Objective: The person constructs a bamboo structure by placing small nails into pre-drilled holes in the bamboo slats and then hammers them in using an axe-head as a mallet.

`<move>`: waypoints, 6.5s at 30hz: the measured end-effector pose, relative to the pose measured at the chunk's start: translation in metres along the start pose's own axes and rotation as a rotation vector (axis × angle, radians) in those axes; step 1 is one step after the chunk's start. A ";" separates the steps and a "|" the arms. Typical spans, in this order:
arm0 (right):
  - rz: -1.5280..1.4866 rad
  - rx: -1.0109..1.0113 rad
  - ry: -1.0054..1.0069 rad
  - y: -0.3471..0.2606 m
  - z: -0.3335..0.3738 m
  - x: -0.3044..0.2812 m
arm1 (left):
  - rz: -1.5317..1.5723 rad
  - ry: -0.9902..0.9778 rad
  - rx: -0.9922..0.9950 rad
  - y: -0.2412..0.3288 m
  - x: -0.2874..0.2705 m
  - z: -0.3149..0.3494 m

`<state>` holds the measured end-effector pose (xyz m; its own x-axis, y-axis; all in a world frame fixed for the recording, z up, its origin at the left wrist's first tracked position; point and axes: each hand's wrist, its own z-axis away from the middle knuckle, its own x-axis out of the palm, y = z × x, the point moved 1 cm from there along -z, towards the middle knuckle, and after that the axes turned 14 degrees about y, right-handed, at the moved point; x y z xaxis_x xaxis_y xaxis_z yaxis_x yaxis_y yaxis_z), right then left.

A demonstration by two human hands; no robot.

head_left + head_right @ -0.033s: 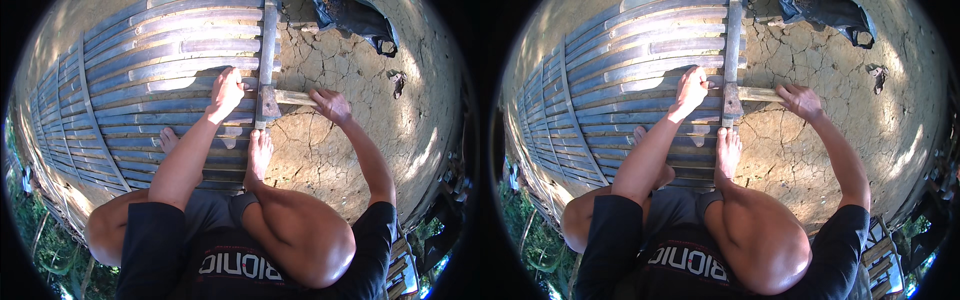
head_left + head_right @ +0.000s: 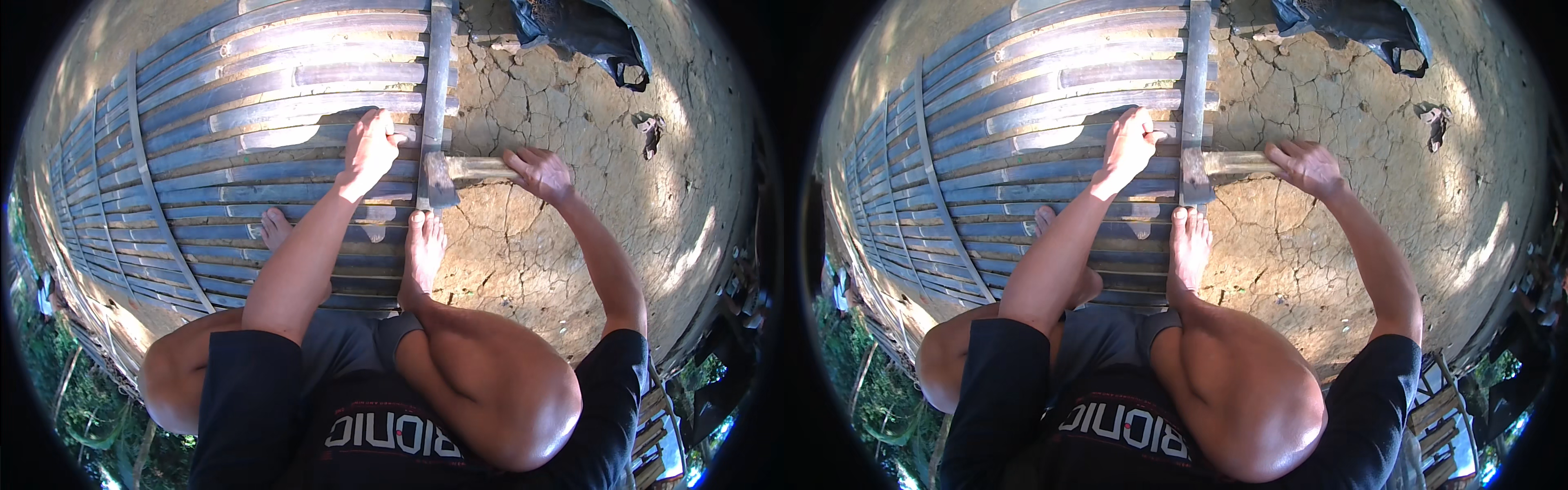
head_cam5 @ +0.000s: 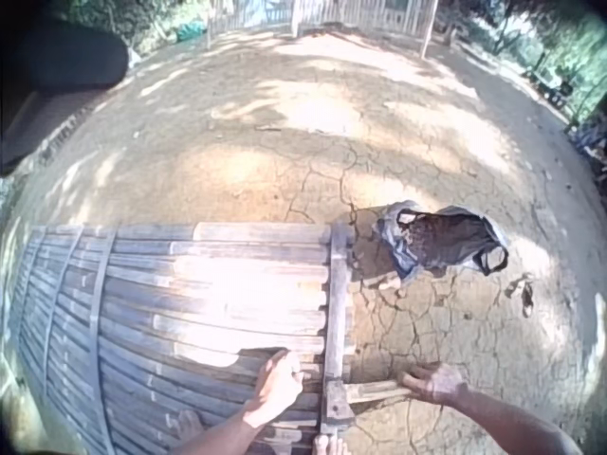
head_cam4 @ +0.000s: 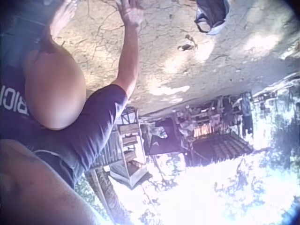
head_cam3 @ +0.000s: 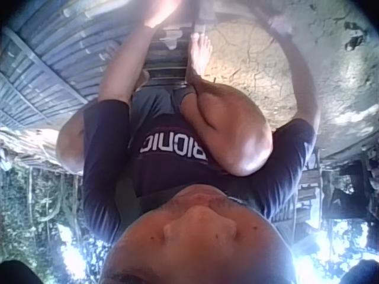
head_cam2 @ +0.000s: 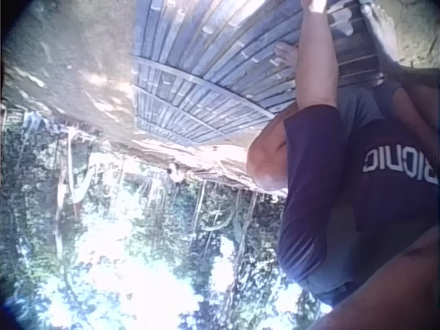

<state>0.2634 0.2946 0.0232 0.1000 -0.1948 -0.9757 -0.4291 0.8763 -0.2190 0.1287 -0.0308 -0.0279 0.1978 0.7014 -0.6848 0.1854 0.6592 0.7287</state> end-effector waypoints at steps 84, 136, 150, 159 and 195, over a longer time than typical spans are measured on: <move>-0.817 1.276 0.179 -0.183 -0.044 0.024 | 0.066 -0.030 -0.037 0.007 -0.008 -0.002; -0.634 1.118 0.382 -0.197 -0.018 0.051 | -0.144 0.015 -0.037 -0.004 -0.007 -0.001; -0.709 1.168 0.298 -0.182 -0.020 0.038 | -0.085 -0.123 -0.185 0.015 -0.015 -0.014; -0.834 1.185 0.325 -0.185 -0.030 0.024 | -0.075 -0.125 -0.231 0.014 -0.022 -0.005; -0.693 1.224 0.170 -0.181 -0.018 0.048 | -0.098 -0.048 -0.136 0.016 -0.021 0.000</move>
<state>0.3300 0.1192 0.0156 -0.1792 -0.7097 -0.6813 0.7079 0.3879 -0.5903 0.1278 -0.0349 -0.0017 0.2317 0.6202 -0.7495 0.0744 0.7569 0.6493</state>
